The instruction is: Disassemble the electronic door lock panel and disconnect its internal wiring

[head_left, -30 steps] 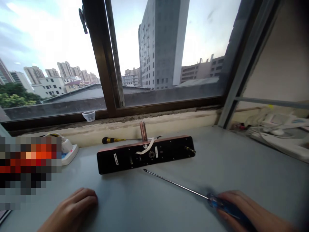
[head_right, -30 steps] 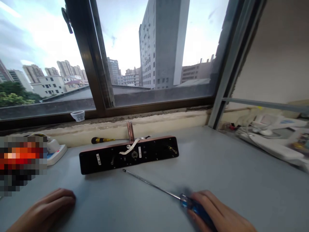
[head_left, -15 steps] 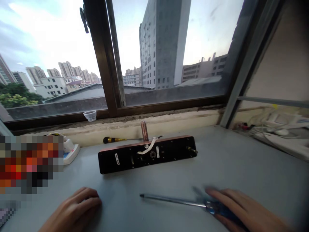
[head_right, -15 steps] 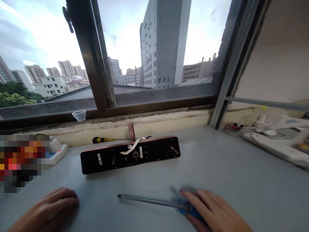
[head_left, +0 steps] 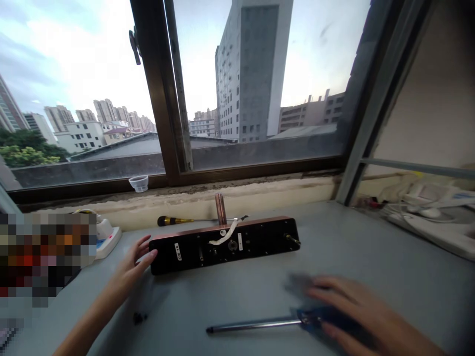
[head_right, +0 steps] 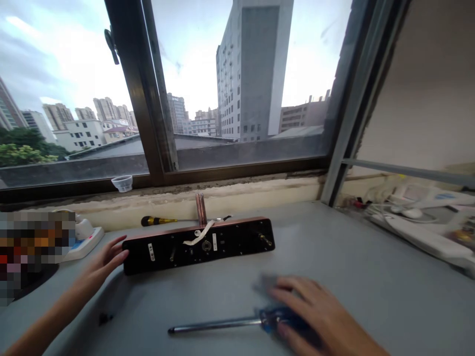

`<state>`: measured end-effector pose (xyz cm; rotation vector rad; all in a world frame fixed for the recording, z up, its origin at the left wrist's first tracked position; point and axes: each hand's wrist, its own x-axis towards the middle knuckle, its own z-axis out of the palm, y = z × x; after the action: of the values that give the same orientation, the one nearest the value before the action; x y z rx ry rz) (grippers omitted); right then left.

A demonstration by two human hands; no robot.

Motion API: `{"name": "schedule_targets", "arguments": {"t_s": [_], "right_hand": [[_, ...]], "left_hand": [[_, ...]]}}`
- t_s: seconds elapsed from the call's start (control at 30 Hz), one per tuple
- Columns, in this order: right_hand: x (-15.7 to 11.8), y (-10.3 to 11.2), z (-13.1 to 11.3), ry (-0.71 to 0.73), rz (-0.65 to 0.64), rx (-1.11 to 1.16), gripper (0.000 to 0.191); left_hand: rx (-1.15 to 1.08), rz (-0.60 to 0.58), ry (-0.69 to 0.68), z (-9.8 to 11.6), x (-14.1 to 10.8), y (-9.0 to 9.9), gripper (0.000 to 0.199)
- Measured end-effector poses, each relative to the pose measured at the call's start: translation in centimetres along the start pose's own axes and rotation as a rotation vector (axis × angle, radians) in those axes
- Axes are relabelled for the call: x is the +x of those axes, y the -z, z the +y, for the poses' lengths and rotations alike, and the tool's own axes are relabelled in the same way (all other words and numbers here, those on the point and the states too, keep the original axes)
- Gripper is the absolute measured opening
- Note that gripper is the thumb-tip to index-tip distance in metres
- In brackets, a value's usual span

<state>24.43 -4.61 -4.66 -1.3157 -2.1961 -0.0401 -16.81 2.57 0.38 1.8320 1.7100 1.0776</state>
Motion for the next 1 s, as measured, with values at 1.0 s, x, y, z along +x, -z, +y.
{"name": "schedule_targets", "arguments": {"t_s": [1.0], "right_hand": [[10.6,-1.5,4.2,-0.777,0.061,1.156,0.038]], "left_hand": [[-0.596,0.022,0.526,2.2,0.4,0.0,0.033]]}}
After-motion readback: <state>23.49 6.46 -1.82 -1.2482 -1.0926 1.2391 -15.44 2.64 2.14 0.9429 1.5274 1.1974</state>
